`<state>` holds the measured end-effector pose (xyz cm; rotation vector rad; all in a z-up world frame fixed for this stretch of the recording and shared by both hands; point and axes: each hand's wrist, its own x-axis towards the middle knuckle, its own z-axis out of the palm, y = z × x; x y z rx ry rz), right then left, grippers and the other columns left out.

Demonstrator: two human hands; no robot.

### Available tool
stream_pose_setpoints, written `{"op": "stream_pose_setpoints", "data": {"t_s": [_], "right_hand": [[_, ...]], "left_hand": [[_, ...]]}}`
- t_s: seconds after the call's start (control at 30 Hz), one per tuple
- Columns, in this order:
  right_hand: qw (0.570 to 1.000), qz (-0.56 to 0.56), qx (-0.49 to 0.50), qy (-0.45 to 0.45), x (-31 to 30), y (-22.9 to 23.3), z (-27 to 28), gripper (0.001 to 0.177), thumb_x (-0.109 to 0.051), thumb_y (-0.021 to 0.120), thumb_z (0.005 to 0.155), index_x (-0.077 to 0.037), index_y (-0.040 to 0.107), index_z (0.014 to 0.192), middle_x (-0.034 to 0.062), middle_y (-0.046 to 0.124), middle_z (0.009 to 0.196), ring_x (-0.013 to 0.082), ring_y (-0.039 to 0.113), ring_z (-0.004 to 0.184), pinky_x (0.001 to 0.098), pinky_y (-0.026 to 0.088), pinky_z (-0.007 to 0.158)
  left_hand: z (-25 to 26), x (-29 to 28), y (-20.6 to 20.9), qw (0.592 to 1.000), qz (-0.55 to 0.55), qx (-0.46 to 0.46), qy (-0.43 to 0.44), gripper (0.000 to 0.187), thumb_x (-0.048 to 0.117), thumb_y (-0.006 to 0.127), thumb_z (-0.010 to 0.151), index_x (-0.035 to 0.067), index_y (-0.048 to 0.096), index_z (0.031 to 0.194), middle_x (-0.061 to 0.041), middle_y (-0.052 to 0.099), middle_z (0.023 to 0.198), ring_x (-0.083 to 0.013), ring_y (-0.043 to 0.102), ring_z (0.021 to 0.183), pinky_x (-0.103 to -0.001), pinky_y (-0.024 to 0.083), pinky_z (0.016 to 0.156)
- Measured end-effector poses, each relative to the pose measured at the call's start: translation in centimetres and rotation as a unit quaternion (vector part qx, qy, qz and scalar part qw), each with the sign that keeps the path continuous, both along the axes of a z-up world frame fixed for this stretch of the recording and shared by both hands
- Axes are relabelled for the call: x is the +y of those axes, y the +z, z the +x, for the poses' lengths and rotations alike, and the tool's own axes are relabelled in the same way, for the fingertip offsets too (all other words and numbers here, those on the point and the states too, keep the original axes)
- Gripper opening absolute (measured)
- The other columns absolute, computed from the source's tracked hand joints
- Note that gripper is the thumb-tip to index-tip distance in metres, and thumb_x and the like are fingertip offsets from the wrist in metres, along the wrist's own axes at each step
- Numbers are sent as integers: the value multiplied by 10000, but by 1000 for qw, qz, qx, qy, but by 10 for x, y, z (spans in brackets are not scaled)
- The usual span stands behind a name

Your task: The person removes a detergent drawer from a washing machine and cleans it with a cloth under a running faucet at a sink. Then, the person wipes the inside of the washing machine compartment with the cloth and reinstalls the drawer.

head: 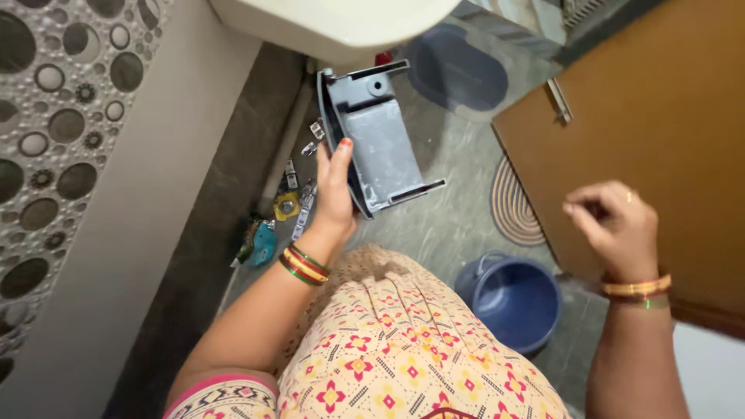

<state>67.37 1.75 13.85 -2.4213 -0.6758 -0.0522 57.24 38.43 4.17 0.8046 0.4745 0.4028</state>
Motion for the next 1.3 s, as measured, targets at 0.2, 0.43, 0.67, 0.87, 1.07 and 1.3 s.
{"op": "stream_pose_setpoints", "data": {"t_s": [0.2, 0.43, 0.67, 0.87, 1.07, 1.3], "right_hand": [[985, 43, 23, 163, 144, 9, 175, 175, -99, 817, 924, -43, 724, 1061, 62, 692, 974, 138, 659, 825, 264, 535, 739], [979, 29, -2, 200, 308, -45, 346, 209, -25, 694, 946, -81, 721, 1145, 94, 721, 993, 232, 689, 860, 351, 541, 766], [978, -111, -27, 175, 391, -131, 482, 432, -44, 714, 896, -176, 651, 1302, 155, 661, 1238, 373, 615, 1157, 448, 512, 966], [892, -300, -23, 338, 459, -242, 539, 1181, -276, 965, 530, -239, 427, 1580, 360, 285, 1505, 595, 453, 1245, 564, 408, 1001], [872, -297, 50, 386, 468, -253, 593, 596, -202, 752, 770, -237, 682, 1360, 215, 652, 1283, 411, 628, 1205, 487, 511, 1049], [941, 50, -43, 332, 564, -136, 705, 673, -210, 829, 895, 23, 529, 1451, 294, 591, 1316, 466, 579, 1189, 518, 492, 1017]], "left_hand": [[47, 36, 4, 996, -9, 40, 84, 503, 313, 585, 1003, 54, 449, 1412, -85, 587, 1293, -184, 595, 1161, -354, 504, 1010], [148, 79, -8, 987, -8, -4, 159, 474, 271, 600, 1011, 53, 439, 1400, -81, 566, 1291, -193, 569, 1175, -373, 500, 1017], [239, 101, -19, 985, 15, 62, 158, 511, 254, 626, 990, 33, 455, 1418, -92, 599, 1311, -183, 560, 1199, -349, 429, 1069], [275, 100, -25, 961, 25, 102, 254, 514, 210, 622, 992, 9, 445, 1431, -74, 588, 1307, -169, 545, 1197, -325, 424, 1052], [300, 74, -26, 915, -45, 94, 389, 500, 178, 599, 999, 11, 434, 1440, -71, 588, 1268, -171, 559, 1135, -325, 459, 988], [349, 49, -19, 879, -60, 125, 456, 445, 213, 550, 1022, 31, 458, 1418, -61, 594, 1263, -154, 571, 1135, -313, 466, 985]]}}
